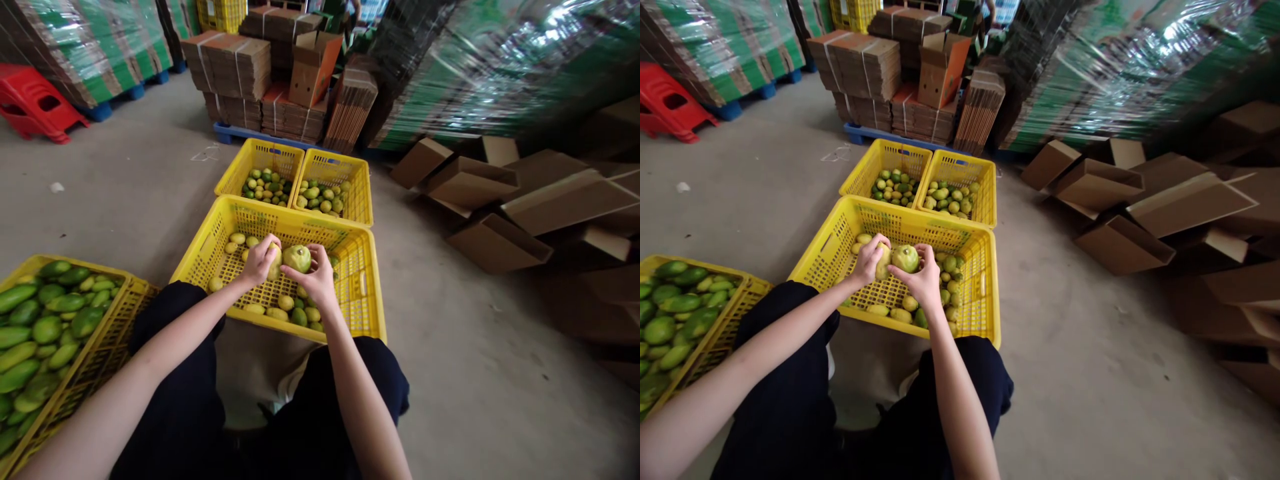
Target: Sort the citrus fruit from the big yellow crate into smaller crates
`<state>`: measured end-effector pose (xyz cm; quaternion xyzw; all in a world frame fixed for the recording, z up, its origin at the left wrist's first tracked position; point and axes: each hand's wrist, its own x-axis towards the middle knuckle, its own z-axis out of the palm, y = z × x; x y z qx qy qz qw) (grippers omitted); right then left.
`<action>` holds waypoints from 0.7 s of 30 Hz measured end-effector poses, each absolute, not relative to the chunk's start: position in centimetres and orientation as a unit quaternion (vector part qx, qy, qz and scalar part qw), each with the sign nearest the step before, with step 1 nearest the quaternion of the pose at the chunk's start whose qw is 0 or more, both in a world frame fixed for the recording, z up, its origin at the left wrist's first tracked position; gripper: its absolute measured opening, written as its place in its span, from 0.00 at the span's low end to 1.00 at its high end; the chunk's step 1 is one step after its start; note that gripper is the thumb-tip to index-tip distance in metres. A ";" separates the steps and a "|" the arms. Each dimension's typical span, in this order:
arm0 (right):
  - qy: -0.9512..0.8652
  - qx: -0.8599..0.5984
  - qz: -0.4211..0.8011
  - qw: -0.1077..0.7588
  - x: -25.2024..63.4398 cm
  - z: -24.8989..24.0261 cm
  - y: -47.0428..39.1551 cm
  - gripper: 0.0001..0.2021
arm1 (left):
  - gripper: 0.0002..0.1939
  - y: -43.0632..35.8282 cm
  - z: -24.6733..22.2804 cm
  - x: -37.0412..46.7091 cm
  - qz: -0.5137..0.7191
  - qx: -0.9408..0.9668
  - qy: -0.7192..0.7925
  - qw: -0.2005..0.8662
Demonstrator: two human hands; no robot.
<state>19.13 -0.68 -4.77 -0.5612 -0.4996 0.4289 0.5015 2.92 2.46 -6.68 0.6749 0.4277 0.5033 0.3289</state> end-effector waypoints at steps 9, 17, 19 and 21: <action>-0.405 -0.578 0.469 0.530 18.9 -4.1 -0.8 0.33 | 0.08 2.8 -7.0 3.7 0.574 0.549 0.403 0.455; -0.217 -0.476 0.625 0.579 18.7 -3.0 -0.3 0.19 | 0.09 4.1 -6.2 4.4 0.543 0.220 0.409 0.700; -0.191 -0.443 0.654 0.583 18.5 -2.8 0.1 0.15 | 0.12 4.0 -5.6 4.1 0.524 0.154 0.414 0.728; -0.179 -0.422 0.679 0.573 18.3 -2.4 0.3 0.14 | 0.13 3.7 -4.7 3.8 0.524 0.123 0.407 0.738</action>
